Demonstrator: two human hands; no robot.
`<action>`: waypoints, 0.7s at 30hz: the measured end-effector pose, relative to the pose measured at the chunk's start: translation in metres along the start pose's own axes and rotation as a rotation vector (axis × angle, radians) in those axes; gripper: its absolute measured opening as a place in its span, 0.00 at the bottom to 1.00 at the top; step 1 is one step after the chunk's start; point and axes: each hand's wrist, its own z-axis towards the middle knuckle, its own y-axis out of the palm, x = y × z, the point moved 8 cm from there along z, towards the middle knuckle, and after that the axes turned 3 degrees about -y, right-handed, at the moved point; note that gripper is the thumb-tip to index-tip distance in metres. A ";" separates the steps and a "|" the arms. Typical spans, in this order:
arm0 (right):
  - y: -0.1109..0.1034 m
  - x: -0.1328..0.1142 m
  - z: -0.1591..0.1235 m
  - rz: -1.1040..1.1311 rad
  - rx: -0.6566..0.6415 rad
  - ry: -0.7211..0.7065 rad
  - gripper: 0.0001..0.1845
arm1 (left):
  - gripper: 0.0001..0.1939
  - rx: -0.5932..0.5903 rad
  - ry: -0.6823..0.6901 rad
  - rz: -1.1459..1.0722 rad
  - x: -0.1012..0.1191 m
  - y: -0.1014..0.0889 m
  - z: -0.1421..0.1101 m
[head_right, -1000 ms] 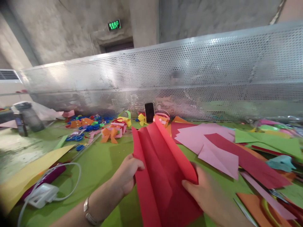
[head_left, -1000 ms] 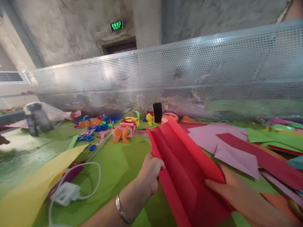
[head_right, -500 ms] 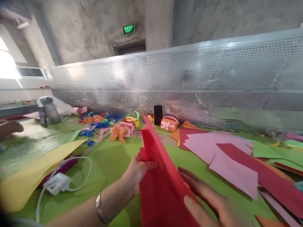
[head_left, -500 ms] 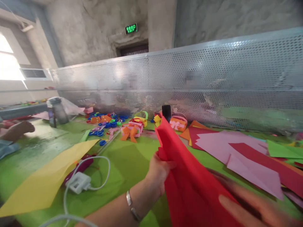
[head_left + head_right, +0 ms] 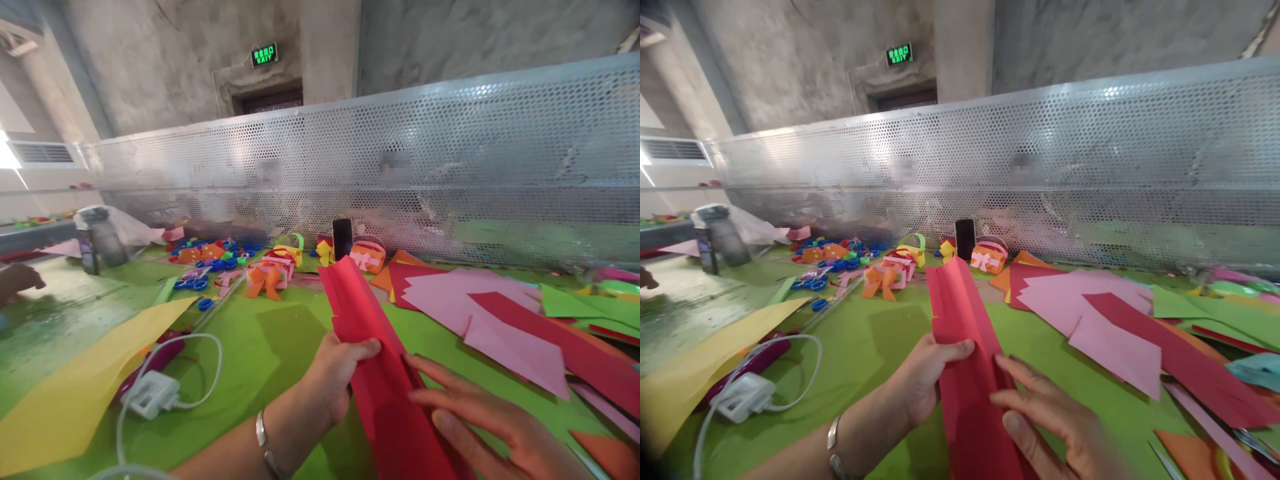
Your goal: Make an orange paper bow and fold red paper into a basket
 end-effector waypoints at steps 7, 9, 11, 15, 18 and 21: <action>-0.001 0.033 0.008 0.220 0.061 0.198 0.35 | 0.14 -0.083 -0.094 0.027 -0.006 0.009 -0.005; 0.007 0.031 0.008 0.314 0.052 0.236 0.33 | 0.15 -0.135 -0.135 0.054 -0.009 0.013 -0.008; 0.014 0.027 0.008 0.396 0.025 0.262 0.31 | 0.17 -0.158 -0.167 0.080 -0.012 0.014 -0.009; 0.015 0.021 0.008 0.458 -0.035 0.273 0.31 | 0.21 -0.210 -0.144 0.119 -0.015 0.016 -0.011; 0.012 0.022 0.008 0.418 -0.103 0.290 0.29 | 0.24 -0.260 -0.077 0.163 -0.014 0.019 -0.012; 0.015 0.023 0.008 0.410 -0.172 0.288 0.24 | 0.24 -0.248 -0.021 0.187 -0.012 0.018 -0.011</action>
